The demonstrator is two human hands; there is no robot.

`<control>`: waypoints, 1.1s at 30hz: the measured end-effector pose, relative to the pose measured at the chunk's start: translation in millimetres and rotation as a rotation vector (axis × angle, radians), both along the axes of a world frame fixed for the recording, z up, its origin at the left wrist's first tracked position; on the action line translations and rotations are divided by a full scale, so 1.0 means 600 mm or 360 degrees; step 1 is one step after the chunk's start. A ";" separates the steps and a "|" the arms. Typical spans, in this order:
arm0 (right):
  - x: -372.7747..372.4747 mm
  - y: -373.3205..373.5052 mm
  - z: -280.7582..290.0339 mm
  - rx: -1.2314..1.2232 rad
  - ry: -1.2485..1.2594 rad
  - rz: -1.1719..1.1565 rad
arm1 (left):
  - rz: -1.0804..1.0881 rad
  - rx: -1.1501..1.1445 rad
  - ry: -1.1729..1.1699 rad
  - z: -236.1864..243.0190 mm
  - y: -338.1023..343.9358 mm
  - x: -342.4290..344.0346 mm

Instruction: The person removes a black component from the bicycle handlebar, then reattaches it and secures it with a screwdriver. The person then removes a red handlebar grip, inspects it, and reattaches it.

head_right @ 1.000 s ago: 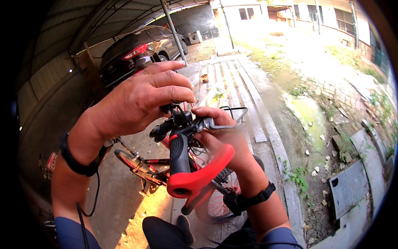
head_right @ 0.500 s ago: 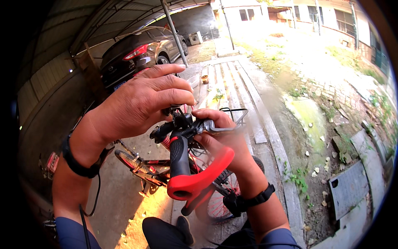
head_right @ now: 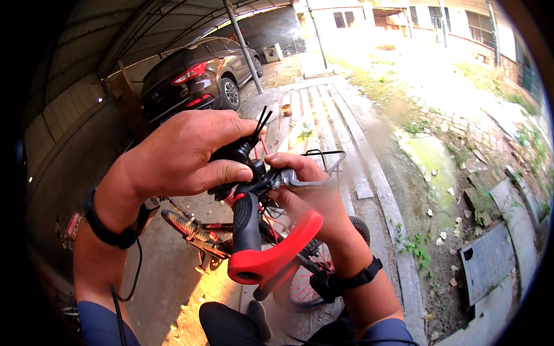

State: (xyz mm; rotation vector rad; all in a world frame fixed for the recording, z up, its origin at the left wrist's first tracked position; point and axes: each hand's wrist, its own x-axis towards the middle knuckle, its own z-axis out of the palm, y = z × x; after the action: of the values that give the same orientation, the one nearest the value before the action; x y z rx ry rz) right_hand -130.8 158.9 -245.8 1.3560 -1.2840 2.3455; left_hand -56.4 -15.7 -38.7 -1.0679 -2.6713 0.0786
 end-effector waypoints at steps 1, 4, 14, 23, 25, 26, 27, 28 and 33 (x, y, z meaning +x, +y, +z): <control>0.000 0.001 -0.001 0.0013 0.0035 -0.0033 | 0.0057 -0.0019 -0.0021 0.000 0.004 0.001; 0.000 0.003 -0.003 0.0021 -0.0029 -0.0021 | 0.0295 0.0000 -0.0041 0.001 0.022 0.006; -0.012 0.061 0.018 0.0147 -0.0266 0.0030 | 0.0836 0.0068 -0.0340 0.027 0.069 0.011; -0.020 0.119 0.223 0.0781 0.0876 -0.0315 | 0.0822 0.0144 -0.0468 0.017 0.051 -0.013; -0.023 0.094 0.257 0.0876 0.1217 -0.0362 | 0.0752 0.0147 -0.0491 0.010 0.041 -0.023; -0.018 0.093 0.265 0.0890 0.1298 -0.0388 | 0.0699 0.0212 -0.0488 0.005 0.037 -0.026; -0.014 0.095 0.272 0.0928 0.1355 -0.0416 | 0.0648 0.0276 -0.0484 0.001 0.032 -0.029; -0.010 0.096 0.277 0.0966 0.1413 -0.0444 | 0.0595 0.0341 -0.0479 -0.002 0.028 -0.032; 0.022 0.094 0.278 0.1060 0.1542 -0.0580 | 0.0492 0.0445 -0.0543 -0.008 0.015 -0.033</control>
State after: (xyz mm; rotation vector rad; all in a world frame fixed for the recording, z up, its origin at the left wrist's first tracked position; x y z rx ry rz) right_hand -117.9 215.1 -79.2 1.8352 -1.7390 0.7815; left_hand -76.3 -6.7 -43.2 -0.6229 -3.0093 -0.4435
